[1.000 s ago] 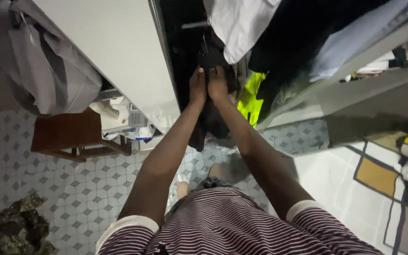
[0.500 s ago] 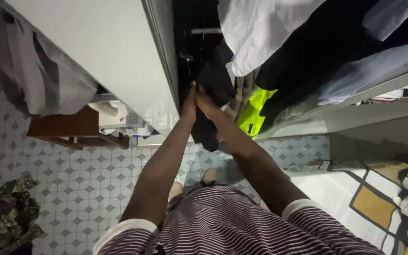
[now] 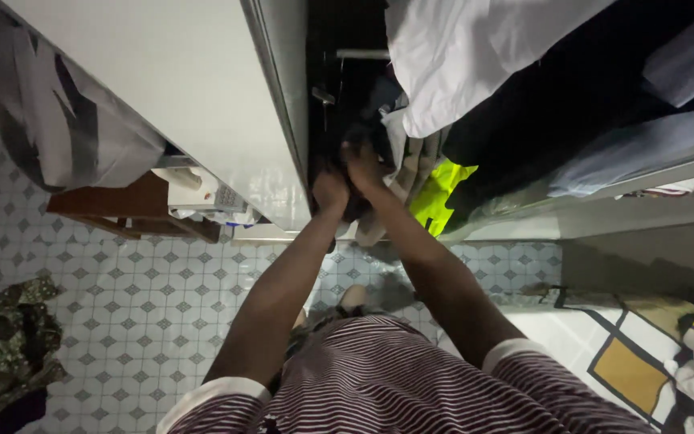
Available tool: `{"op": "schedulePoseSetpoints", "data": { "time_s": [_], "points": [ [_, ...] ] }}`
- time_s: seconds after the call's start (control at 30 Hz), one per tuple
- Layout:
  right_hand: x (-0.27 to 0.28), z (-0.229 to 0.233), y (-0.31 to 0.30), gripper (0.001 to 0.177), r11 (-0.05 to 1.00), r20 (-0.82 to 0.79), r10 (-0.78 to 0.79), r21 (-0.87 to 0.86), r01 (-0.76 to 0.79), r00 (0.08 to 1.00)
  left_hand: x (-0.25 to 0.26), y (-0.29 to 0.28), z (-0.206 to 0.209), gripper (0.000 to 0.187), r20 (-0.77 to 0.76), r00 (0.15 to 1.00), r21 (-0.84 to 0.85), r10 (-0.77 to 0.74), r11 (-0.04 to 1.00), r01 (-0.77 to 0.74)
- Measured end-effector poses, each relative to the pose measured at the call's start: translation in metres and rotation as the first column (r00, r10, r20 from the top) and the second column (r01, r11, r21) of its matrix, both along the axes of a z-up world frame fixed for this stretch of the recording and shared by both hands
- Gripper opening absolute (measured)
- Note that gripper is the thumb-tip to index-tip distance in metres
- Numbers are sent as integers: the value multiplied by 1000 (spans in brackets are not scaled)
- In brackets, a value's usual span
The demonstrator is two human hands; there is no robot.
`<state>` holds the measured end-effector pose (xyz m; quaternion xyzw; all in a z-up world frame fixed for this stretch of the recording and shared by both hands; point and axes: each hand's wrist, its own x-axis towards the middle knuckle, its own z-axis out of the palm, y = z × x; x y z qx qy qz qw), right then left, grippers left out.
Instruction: Fold a black jacket, place it on a hanger, hang it in the closet, and then fold a black waist-support belt.
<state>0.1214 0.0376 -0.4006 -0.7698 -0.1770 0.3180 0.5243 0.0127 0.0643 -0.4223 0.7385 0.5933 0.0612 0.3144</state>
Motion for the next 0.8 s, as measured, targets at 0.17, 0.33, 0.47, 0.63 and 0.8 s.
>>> {"op": "schedulePoseSetpoints", "data": {
  "time_s": [0.17,0.33,0.47,0.63,0.8],
  "points": [
    [-9,125,23,36,983,378,146,-156,-92,914,-4,-6,24,35,30,999,166,-13,986,8],
    [3,114,41,51,996,451,-4,84,-38,892,-1,-6,20,38,63,987,118,149,981,-156],
    [36,3,40,63,966,44,138,-226,-125,989,-3,-9,43,38,158,981,217,114,965,-147],
    [75,-241,26,56,768,323,517,-583,-264,792,-5,-2,49,33,123,991,30,55,998,-59],
    [61,-97,-42,31,829,336,543,-358,-429,770,15,-4,60,48,486,872,53,-64,998,44]
  ]
}}
